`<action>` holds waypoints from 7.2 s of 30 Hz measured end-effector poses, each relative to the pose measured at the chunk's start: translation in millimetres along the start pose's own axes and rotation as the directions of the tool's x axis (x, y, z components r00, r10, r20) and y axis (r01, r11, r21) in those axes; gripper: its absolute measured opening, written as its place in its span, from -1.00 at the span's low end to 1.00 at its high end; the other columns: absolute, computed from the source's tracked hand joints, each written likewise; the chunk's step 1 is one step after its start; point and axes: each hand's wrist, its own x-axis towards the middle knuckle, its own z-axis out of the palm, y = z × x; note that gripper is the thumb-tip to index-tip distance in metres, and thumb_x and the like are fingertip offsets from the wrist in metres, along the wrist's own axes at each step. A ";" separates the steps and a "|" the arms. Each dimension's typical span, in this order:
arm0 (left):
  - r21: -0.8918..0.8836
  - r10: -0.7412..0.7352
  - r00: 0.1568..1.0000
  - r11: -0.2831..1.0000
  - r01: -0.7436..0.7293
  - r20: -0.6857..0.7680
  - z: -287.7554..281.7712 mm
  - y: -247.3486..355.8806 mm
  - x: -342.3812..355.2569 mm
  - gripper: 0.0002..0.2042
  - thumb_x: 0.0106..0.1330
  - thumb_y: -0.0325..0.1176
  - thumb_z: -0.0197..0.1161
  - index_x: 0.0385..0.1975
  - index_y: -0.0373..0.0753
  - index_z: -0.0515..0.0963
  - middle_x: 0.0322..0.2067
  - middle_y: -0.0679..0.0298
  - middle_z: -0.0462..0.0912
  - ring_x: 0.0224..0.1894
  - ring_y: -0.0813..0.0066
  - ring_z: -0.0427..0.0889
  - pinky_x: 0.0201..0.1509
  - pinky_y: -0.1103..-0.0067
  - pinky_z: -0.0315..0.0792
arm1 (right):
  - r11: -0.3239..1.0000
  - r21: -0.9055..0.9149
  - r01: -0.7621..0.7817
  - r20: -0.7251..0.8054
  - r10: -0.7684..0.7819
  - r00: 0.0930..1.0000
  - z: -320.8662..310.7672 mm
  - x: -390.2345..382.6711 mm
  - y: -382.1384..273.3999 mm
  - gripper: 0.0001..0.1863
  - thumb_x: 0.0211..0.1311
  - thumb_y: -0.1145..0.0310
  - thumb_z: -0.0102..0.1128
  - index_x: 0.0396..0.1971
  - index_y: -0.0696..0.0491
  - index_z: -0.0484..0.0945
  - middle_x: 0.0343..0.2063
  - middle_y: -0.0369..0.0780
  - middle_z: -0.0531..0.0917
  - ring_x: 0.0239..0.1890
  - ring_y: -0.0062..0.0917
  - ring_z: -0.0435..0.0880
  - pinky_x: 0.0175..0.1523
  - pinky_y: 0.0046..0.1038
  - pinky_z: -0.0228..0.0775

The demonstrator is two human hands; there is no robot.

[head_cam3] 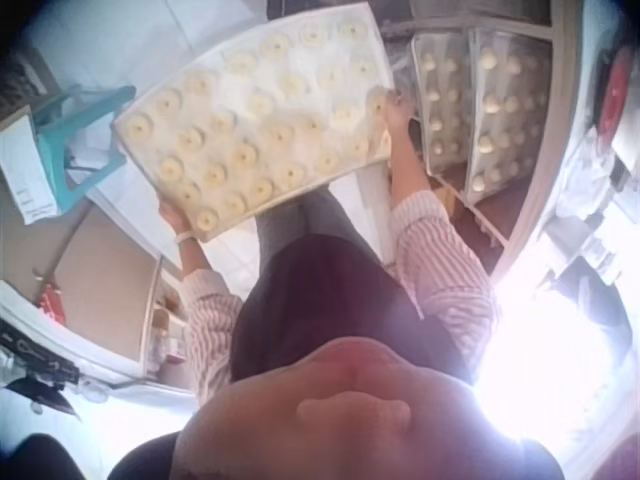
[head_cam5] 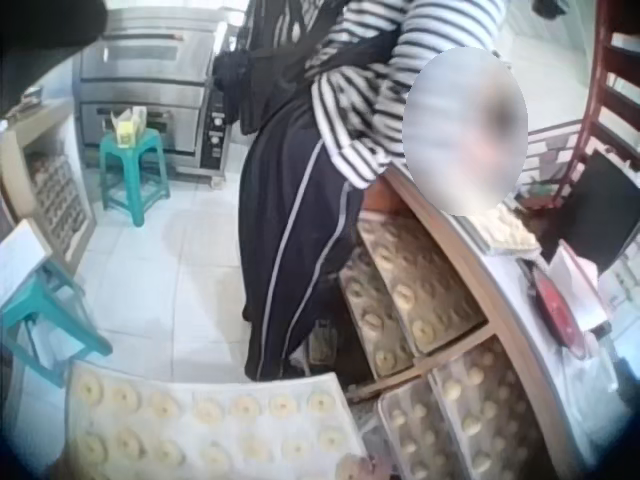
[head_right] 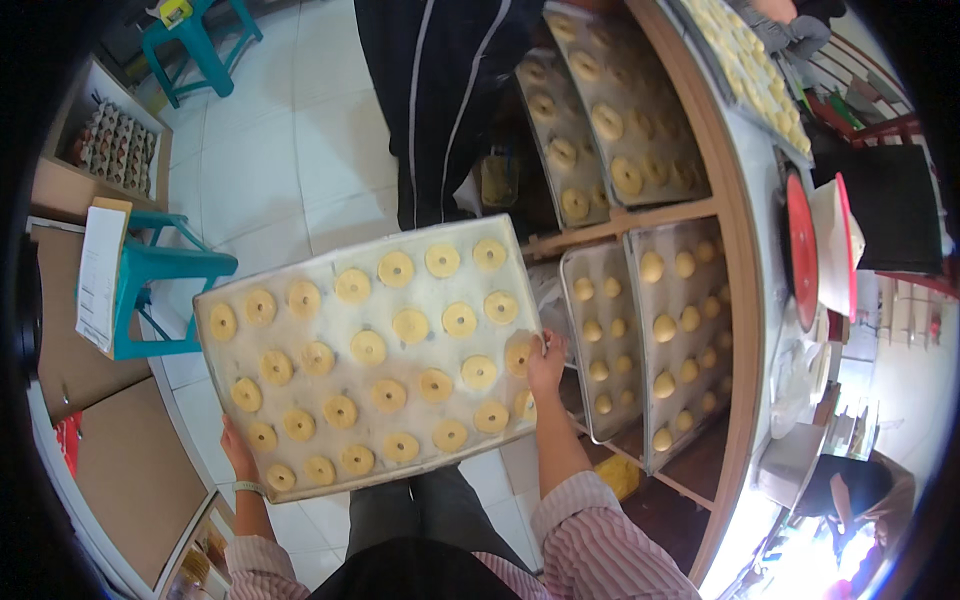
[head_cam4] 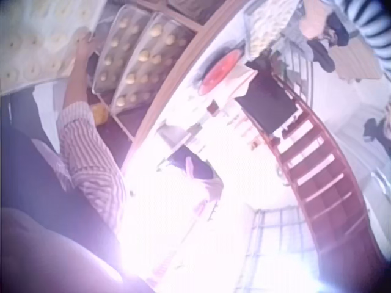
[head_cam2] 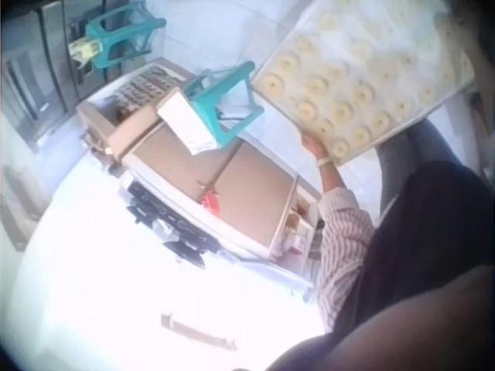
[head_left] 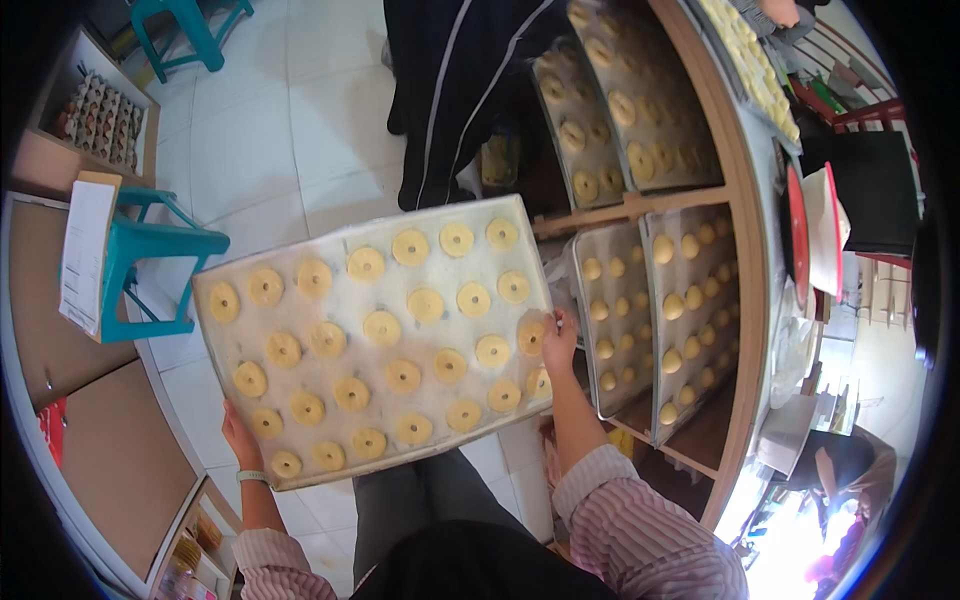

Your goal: The person uses their hands to press indentations into small dough portions on a baking sheet, moves the sheet to a rack, and then takes another sheet of dough balls to the counter.

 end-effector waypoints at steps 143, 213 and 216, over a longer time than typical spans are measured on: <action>0.052 0.248 0.130 0.298 -0.953 0.960 -141.4 217.4 -155.8 -0.43 0.40 -0.02 -0.19 -0.55 -0.49 0.48 -0.63 -0.16 0.47 -0.55 -0.09 0.45 -0.45 0.25 0.28 | 0.468 0.658 -0.589 -0.307 0.882 0.358 -170.3 -690.6 -260.3 -0.38 0.35 -0.05 -0.28 -0.20 0.28 0.50 -0.40 0.08 0.60 -0.28 -0.19 0.60 -0.13 -0.30 0.37; 0.127 -0.187 -0.208 0.954 -0.271 0.960 359.2 301.8 -535.3 -0.63 0.33 -0.19 0.01 -0.07 -0.40 0.41 -0.16 0.10 0.54 -0.14 0.41 0.55 -0.19 0.56 0.44 | 0.947 -0.272 0.171 0.356 -0.066 0.932 -502.6 -48.4 -113.6 -0.80 0.02 0.43 0.13 -0.33 0.12 0.63 -0.19 -0.07 0.60 -0.13 -0.24 0.61 -0.14 -0.41 0.52; 0.488 -0.391 -0.385 0.850 0.198 0.836 347.4 317.4 -567.1 -0.44 0.37 0.03 -0.17 0.07 -0.42 0.27 0.02 0.05 0.40 0.07 0.26 0.40 0.10 0.42 0.30 | 0.975 -0.108 0.195 0.081 -0.187 0.979 -542.4 -113.9 -100.7 -0.72 0.14 0.31 0.05 -0.21 0.13 0.56 -0.03 -0.07 0.50 0.10 -0.21 0.41 0.16 -0.37 0.29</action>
